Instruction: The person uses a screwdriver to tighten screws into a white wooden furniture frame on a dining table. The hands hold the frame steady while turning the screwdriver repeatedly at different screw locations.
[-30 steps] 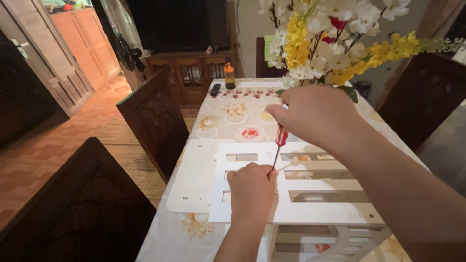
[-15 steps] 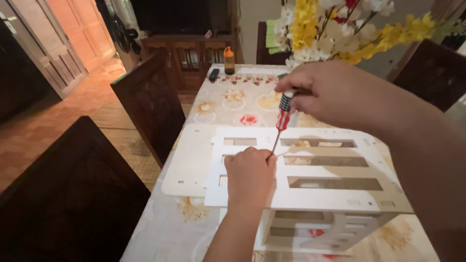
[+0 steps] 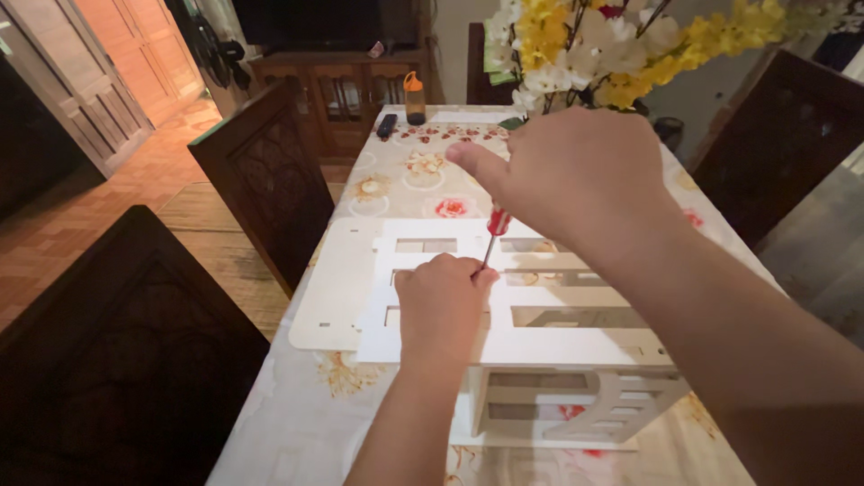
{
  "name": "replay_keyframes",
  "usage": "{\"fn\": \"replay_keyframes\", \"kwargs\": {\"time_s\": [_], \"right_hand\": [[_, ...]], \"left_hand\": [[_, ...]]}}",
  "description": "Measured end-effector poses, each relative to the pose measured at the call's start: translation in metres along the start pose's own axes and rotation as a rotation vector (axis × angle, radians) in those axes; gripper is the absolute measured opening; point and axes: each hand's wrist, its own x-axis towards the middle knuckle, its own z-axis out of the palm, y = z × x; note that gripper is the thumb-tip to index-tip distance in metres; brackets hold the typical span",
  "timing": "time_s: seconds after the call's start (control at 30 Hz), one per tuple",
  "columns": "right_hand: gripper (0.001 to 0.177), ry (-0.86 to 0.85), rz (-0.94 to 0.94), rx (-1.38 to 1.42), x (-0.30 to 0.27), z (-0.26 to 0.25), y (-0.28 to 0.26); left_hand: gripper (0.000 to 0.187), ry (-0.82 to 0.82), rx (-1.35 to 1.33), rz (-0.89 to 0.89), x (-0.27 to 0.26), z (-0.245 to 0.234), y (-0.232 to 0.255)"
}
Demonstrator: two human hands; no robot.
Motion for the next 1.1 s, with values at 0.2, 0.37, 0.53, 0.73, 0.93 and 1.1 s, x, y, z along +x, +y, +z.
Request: {"fn": "replay_keyframes", "kwargs": {"time_s": [0.2,0.37,0.53,0.73,0.93,1.1], "right_hand": [[0.066,0.147,-0.424,0.477,-0.001,-0.006,0.018],[0.046,-0.038,-0.544,0.456,0.001,-0.006,0.038],[0.029,-0.121,-0.436,0.279,-0.005,-0.026,0.019],[0.059,0.079,-0.238,0.127,-0.007,-0.024,0.001],[0.083,-0.061,-0.039,0.064,-0.005,-0.008,-0.003],[0.061,0.024,-0.144,0.442,-0.018,-0.008,-0.001]], "left_hand": [[0.024,0.065,-0.031,0.0,-0.001,-0.004,0.002],[0.025,0.028,0.022,-0.006,0.001,0.003,-0.002],[0.027,0.065,-0.02,-0.029,0.002,0.003,-0.004],[0.028,0.01,-0.028,-0.032,0.003,-0.001,-0.001],[0.032,0.003,0.025,-0.014,0.003,0.006,-0.001],[0.03,0.07,0.03,0.056,0.001,0.002,0.001]]}}
